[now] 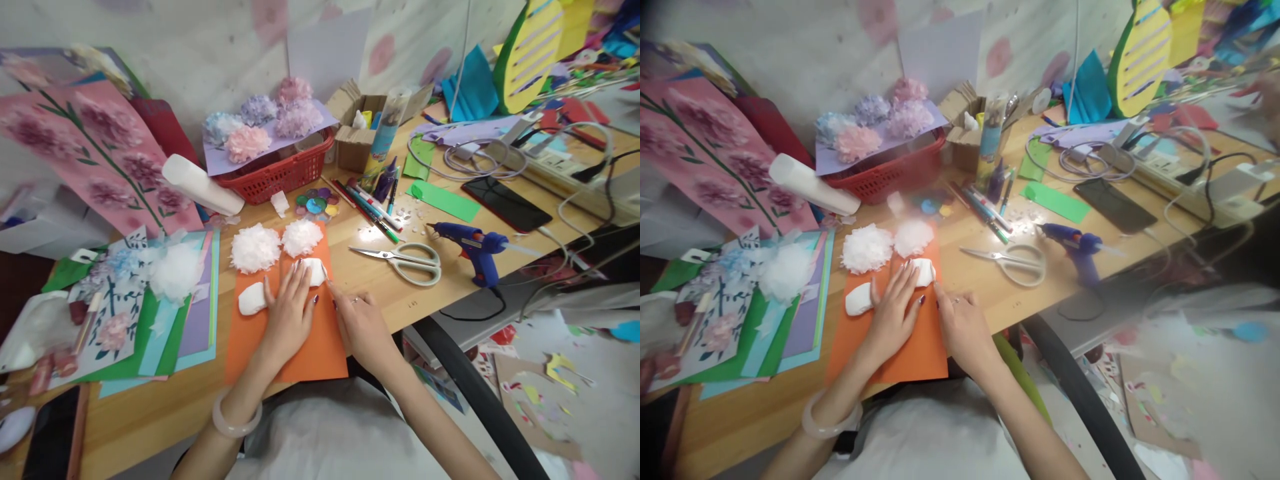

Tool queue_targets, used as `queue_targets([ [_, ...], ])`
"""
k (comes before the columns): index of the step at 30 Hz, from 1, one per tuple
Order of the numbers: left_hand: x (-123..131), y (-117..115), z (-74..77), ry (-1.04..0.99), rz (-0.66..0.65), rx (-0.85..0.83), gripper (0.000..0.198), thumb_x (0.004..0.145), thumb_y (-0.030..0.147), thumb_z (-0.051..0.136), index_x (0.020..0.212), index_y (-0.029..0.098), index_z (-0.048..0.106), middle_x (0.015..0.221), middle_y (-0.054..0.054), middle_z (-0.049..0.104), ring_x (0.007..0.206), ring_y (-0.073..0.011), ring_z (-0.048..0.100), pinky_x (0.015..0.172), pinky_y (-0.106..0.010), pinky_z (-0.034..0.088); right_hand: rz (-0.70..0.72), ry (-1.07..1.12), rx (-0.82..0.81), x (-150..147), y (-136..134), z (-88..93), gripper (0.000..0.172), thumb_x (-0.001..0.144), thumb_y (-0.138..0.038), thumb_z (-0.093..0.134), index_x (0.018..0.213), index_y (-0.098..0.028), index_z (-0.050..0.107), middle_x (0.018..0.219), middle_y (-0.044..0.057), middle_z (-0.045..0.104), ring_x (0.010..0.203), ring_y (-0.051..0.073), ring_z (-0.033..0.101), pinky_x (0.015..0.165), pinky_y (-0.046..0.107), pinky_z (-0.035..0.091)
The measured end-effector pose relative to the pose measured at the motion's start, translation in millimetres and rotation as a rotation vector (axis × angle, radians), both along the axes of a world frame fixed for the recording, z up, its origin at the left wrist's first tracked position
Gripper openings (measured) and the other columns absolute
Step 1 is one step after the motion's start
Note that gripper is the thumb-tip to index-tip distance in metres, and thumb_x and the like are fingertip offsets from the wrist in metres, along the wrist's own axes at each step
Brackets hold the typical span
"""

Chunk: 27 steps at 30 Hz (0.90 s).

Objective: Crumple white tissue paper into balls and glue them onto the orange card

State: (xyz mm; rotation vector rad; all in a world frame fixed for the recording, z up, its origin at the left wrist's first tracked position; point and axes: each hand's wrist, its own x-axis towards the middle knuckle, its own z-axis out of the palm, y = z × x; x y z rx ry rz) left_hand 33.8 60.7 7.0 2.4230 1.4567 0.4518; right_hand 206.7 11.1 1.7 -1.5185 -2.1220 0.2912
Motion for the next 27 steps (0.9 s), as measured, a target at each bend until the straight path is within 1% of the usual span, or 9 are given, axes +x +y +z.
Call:
queue_targets([
  [3, -3, 0, -4.5, -0.191, 0.020, -0.039, 0.074, 0.098, 0.025, 0.050, 0.159, 0.025, 0.009, 0.165, -0.016, 0.026, 0.152, -0.0271, 0.022, 0.122, -0.053, 0.026, -0.039, 0.110, -0.003, 3, -2, 0.8, 0.045, 0.099, -0.004, 0.035, 0.142, -0.011, 0.040, 0.083, 0.006, 0.068, 0.075, 0.024, 0.062, 0.073, 0.035, 0.038],
  [6, -5, 0, -4.9, -0.278, 0.107, -0.057, 0.091, 0.093, 0.033, 0.061, 0.159, 0.027, -0.001, 0.167, -0.017, 0.015, 0.153, -0.0297, 0.017, 0.121, -0.050, 0.029, -0.051, 0.180, 0.055, 10, -1, 3.3, 0.043, 0.101, -0.009, 0.041, 0.143, -0.017, 0.040, 0.089, 0.006, 0.068, 0.079, 0.022, 0.062, 0.076, 0.033, 0.040],
  [10, -4, 4, 0.4, -0.363, 0.070, -0.121, 0.109, 0.087, 0.029, 0.071, 0.158, 0.030, -0.012, 0.166, -0.017, 0.020, 0.153, -0.0291, 0.020, 0.121, -0.050, 0.028, 0.089, 0.029, 0.118, 19, 9, 7.3, 0.037, 0.102, -0.012, 0.041, 0.138, -0.016, 0.049, 0.085, 0.006, 0.064, 0.079, 0.023, 0.059, 0.076, 0.036, 0.038],
  [14, -5, 8, 5.4, -0.424, 0.036, -0.163, 0.120, 0.081, 0.016, 0.075, 0.155, 0.032, -0.018, 0.163, -0.016, 0.028, 0.152, -0.0261, 0.023, 0.120, -0.048, 0.029, 0.247, -0.176, 0.119, 25, 21, 8.4, 0.040, 0.103, -0.009, 0.032, 0.138, -0.014, 0.051, 0.085, 0.007, 0.062, 0.077, 0.023, 0.057, 0.079, 0.039, 0.039],
  [16, -4, 10, 6.2, -0.421, 0.056, -0.142, 0.114, 0.081, 0.016, 0.075, 0.157, 0.030, -0.009, 0.161, -0.016, 0.033, 0.150, -0.0263, 0.028, 0.119, -0.048, 0.031, 0.226, -0.228, 0.133, 30, 24, 7.5, 0.040, 0.104, -0.013, 0.031, 0.140, -0.011, 0.049, 0.086, 0.009, 0.062, 0.079, 0.024, 0.057, 0.081, 0.040, 0.041],
  [17, -3, 12, 6.4, -0.404, 0.075, -0.118, 0.105, 0.083, 0.018, 0.074, 0.157, 0.028, 0.001, 0.158, -0.016, 0.038, 0.148, -0.0269, 0.032, 0.118, -0.048, 0.033, 0.172, -0.241, 0.139, 33, 25, 7.1, 0.040, 0.105, -0.016, 0.031, 0.140, -0.010, 0.049, 0.087, 0.010, 0.063, 0.081, 0.025, 0.057, 0.082, 0.041, 0.041],
  [21, -3, 28, 10.1, -0.325, 0.109, -0.056, 0.051, 0.087, 0.018, 0.067, 0.135, 0.020, 0.051, 0.135, -0.014, 0.060, 0.130, -0.0291, 0.053, 0.111, -0.051, 0.041, -0.123, -0.281, 0.081, 48, 27, 12.0, 0.042, 0.104, -0.030, 0.038, 0.139, -0.010, 0.051, 0.089, 0.012, 0.062, 0.085, 0.030, 0.058, 0.079, 0.044, 0.044],
  [24, -9, 47, 19.1, -0.302, -0.002, -0.101, 0.040, 0.084, 0.017, 0.069, 0.123, 0.020, 0.062, 0.124, -0.010, 0.065, 0.120, -0.0279, 0.058, 0.106, -0.049, 0.045, -0.202, -0.259, 0.075, 49, 29, 26.2, 0.046, 0.096, -0.044, 0.055, 0.132, -0.015, 0.057, 0.108, 0.018, 0.062, 0.097, 0.036, 0.056, 0.080, 0.048, 0.043],
  [27, -19, 67, 31.0, -0.256, -0.165, -0.175, 0.034, 0.082, 0.019, 0.070, 0.116, 0.020, 0.068, 0.120, -0.008, 0.066, 0.114, -0.0249, 0.062, 0.102, -0.043, 0.048, -0.097, -0.147, 0.074, 38, 42, 43.8, 0.037, 0.093, -0.037, 0.063, 0.125, -0.018, 0.061, 0.127, 0.018, 0.059, 0.110, 0.036, 0.054, 0.088, 0.050, 0.043],
])
